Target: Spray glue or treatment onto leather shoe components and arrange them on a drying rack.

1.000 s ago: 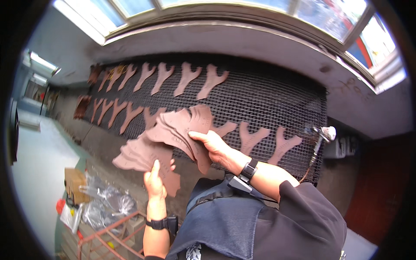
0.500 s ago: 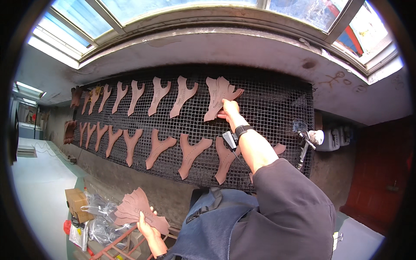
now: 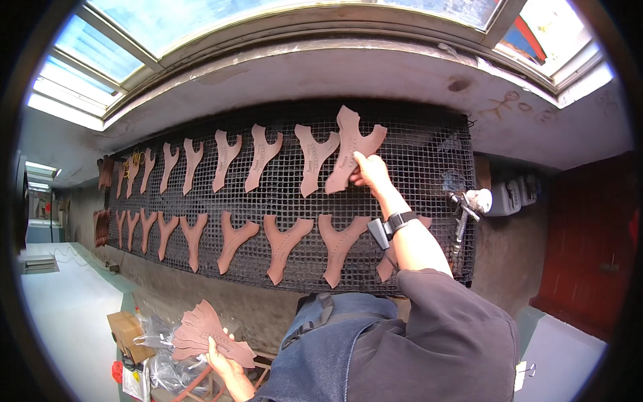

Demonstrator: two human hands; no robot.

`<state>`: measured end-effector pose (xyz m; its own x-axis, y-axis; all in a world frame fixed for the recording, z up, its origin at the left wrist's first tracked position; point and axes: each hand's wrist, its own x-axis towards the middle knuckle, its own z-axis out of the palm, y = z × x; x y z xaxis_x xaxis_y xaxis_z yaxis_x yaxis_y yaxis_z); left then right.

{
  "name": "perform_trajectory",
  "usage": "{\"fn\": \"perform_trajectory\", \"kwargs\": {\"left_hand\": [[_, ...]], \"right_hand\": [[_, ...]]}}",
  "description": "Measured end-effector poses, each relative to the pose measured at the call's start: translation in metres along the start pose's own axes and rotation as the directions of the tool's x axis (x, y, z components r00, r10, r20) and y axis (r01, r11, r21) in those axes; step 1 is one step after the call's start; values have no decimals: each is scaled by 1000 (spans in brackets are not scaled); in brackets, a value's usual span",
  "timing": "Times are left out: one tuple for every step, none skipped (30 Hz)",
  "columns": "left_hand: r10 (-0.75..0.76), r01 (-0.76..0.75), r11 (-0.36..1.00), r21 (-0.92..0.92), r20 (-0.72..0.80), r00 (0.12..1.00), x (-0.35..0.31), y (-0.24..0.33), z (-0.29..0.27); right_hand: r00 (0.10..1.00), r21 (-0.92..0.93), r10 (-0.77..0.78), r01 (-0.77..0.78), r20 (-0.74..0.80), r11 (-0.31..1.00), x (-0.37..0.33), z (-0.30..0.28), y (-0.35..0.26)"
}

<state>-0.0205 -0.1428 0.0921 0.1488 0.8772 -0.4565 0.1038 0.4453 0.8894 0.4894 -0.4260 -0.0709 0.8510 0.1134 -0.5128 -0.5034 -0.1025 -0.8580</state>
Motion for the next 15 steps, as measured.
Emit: {"fn": "perform_trajectory", "kwargs": {"left_hand": [[-3, 3, 1000, 10, 4, 1000, 0, 1, 3], [-6, 6, 1000, 20, 9, 1000, 1, 1, 6], [-9, 8, 1000, 27, 19, 1000, 2, 2, 9], [-11, 10, 999, 35, 30, 999, 3, 3, 12], [-6, 4, 999, 51, 34, 999, 4, 4, 15], [-15, 13, 999, 50, 50, 999, 5, 5, 18], [-18, 15, 998, 55, 59, 998, 5, 6, 21], [-21, 16, 998, 59, 69, 997, 6, 7, 24], [-22, 17, 998, 60, 87, 996, 5, 7, 27], [-24, 18, 998, 62, 105, 994, 4, 8, 29], [-13, 5, 998, 64, 124, 992, 3, 9, 30], [-13, 5, 998, 70, 116, 993, 3, 10, 32], [1, -9, 997, 77, 111, 994, 2, 10, 33], [24, -33, 996, 82, 102, 995, 2, 10, 33], [25, -32, 997, 74, 101, 995, 3, 10, 33]], "right_hand": [[999, -98, 22, -27, -50, 995, 2, -9, 1], [991, -205, 54, -79, -124, 976, 3, -19, 1], [986, -408, 31, -97, -167, 908, 5, -27, 2], [987, -420, 25, -91, -160, 903, 8, -31, 3], [988, -430, 21, -85, -153, 899, 9, -32, 5], [986, -446, 24, -95, -163, 890, 11, -33, 6], [986, -453, 14, -90, -168, 887, 10, -33, 8], [984, -447, 10, -91, -180, 890, 10, -33, 9], [989, -351, -16, -37, -146, 936, 7, -34, 10], [991, -255, -36, 2, -126, 967, 4, -36, 10], [995, -115, -73, 65, -67, 991, 0, -40, 9], [993, -96, -115, 111, -39, 989, -3, -49, 7], [984, -105, -168, 162, -52, 981, -9, -60, 5], [973, -105, -219, 211, -68, 972, -13, -74, 3], [961, -101, -258, 248, -101, 963, -16, -86, 1]]}}
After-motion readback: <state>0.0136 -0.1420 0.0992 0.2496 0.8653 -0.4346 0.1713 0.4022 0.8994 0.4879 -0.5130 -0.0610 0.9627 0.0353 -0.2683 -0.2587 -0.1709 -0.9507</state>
